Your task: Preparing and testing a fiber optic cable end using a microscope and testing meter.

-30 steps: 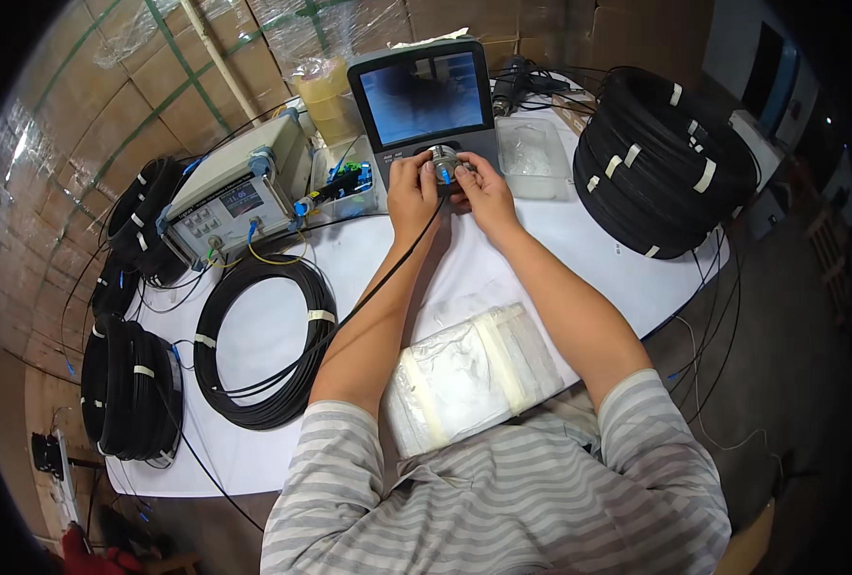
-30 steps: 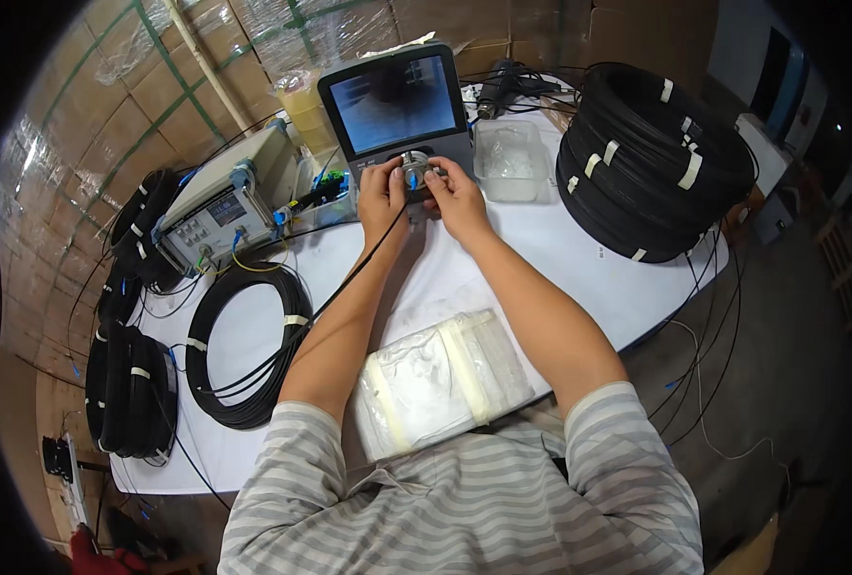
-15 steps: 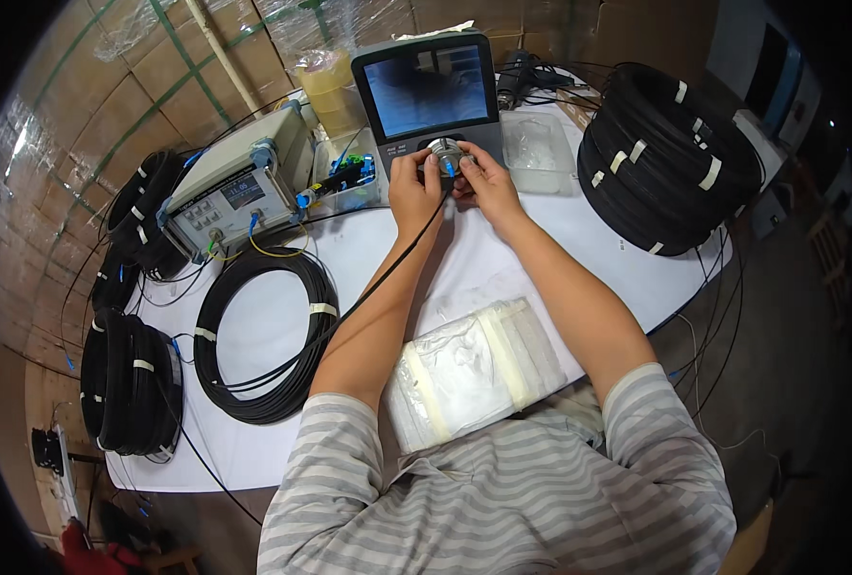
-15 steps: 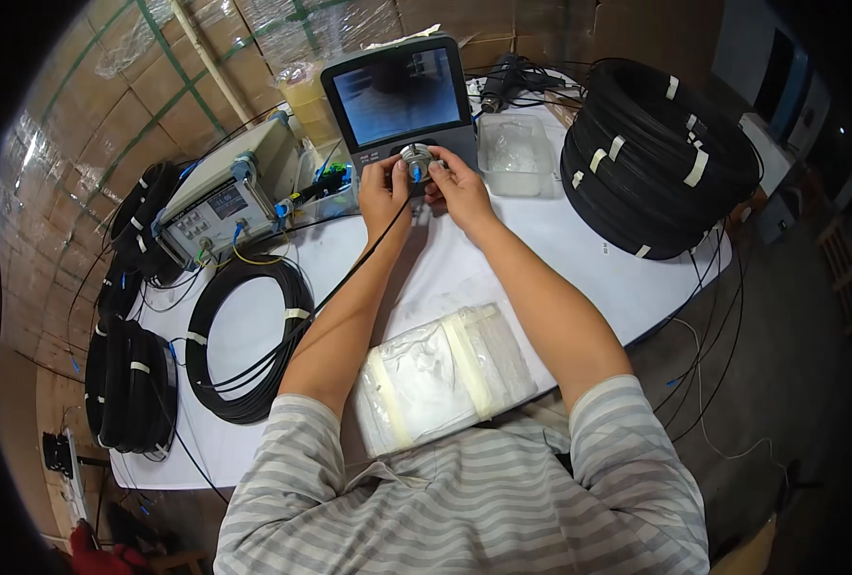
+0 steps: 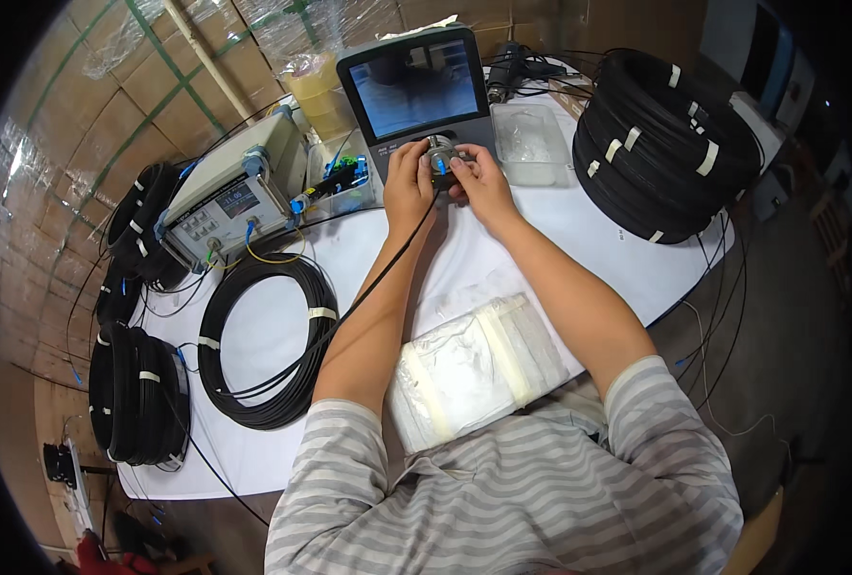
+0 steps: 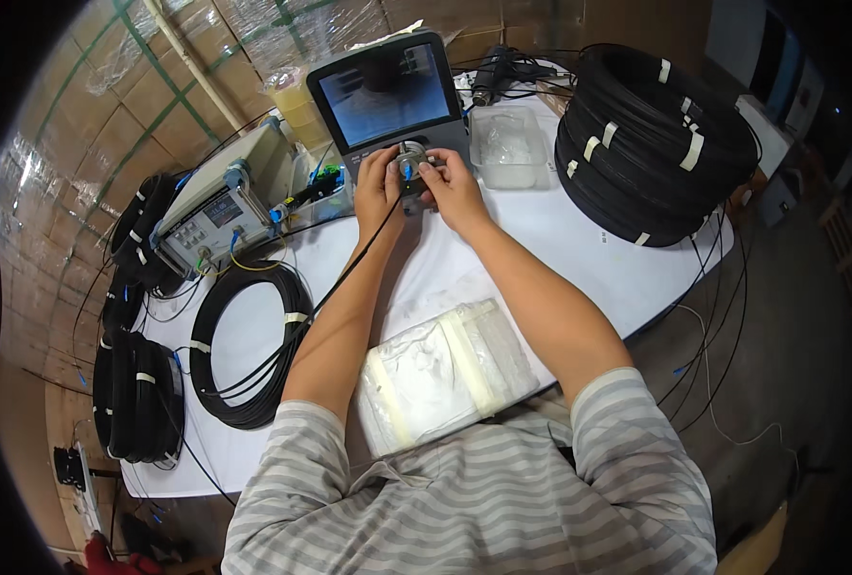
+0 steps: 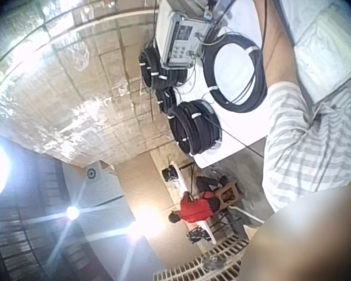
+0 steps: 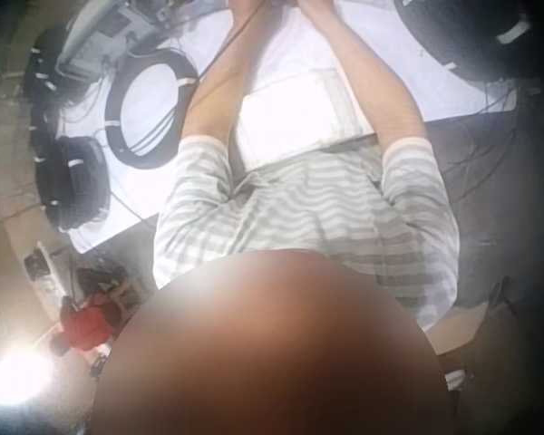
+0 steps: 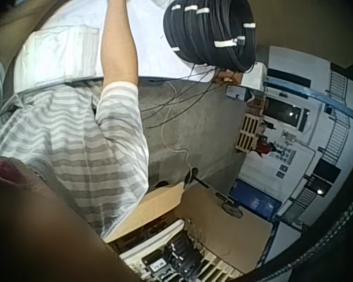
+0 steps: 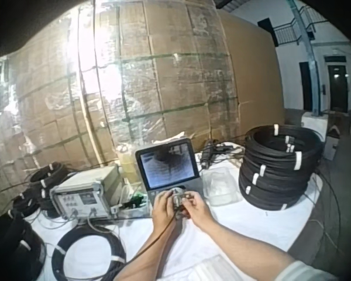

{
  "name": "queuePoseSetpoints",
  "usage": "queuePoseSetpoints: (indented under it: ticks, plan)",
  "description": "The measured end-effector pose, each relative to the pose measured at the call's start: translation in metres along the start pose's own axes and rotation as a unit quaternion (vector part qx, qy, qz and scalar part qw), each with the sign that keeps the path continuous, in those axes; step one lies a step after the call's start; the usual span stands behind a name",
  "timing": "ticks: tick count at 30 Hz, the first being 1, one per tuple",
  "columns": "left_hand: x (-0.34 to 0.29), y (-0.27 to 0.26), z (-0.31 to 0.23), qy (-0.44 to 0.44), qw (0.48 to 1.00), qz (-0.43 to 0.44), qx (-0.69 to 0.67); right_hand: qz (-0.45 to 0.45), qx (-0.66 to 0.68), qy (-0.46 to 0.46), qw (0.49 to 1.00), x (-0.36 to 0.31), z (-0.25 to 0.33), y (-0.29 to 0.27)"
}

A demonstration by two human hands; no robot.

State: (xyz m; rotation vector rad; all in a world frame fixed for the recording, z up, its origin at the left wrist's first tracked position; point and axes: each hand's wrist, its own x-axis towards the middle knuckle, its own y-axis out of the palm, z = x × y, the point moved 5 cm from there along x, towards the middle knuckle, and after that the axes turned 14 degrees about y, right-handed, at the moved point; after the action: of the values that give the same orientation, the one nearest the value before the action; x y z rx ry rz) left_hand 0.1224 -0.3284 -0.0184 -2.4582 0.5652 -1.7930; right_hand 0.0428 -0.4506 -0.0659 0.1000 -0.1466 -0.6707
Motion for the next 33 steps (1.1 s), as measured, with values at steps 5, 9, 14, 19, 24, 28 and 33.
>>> queuePoseSetpoints:
  ticks: [5, 9, 14, 19, 24, 28, 33]
  plan:
    - [0.0000, -0.0018, -0.0007, -0.017, 1.000, -0.006, -0.001, 0.000, 0.000, -0.004, 1.000, -0.0035, 0.0038, 0.0023]
    - [0.0006, 0.0002, 0.0012, -0.019, 1.000, -0.014, -0.003, 0.003, 0.006, 0.011, 1.000, -0.0014, 0.0049, 0.0001]
    - [0.0013, -0.0018, 0.0016, -0.028, 0.999, -0.017, -0.008, 0.016, 0.033, -0.011, 0.999, 0.0009, 0.0040, 0.0010]
    - [0.0005, -0.0038, 0.0002, -0.020, 1.000, -0.022, 0.005, 0.012, 0.034, 0.005, 0.999, -0.0011, 0.0031, 0.0017]
    - [0.0003, -0.0046, 0.0013, -0.024, 0.999, -0.029, 0.014, 0.021, 0.035, 0.014, 0.999, 0.0004, 0.0051, 0.0004]
    - [-0.0005, -0.0051, 0.0028, -0.028, 0.999, -0.029, 0.015, 0.038, 0.038, 0.033, 0.998, 0.0007, 0.0040, -0.0006]
    - [-0.0028, -0.0040, 0.0033, -0.041, 0.999, -0.033, 0.008, 0.037, 0.029, 0.039, 0.998, 0.0010, 0.0031, -0.0018]
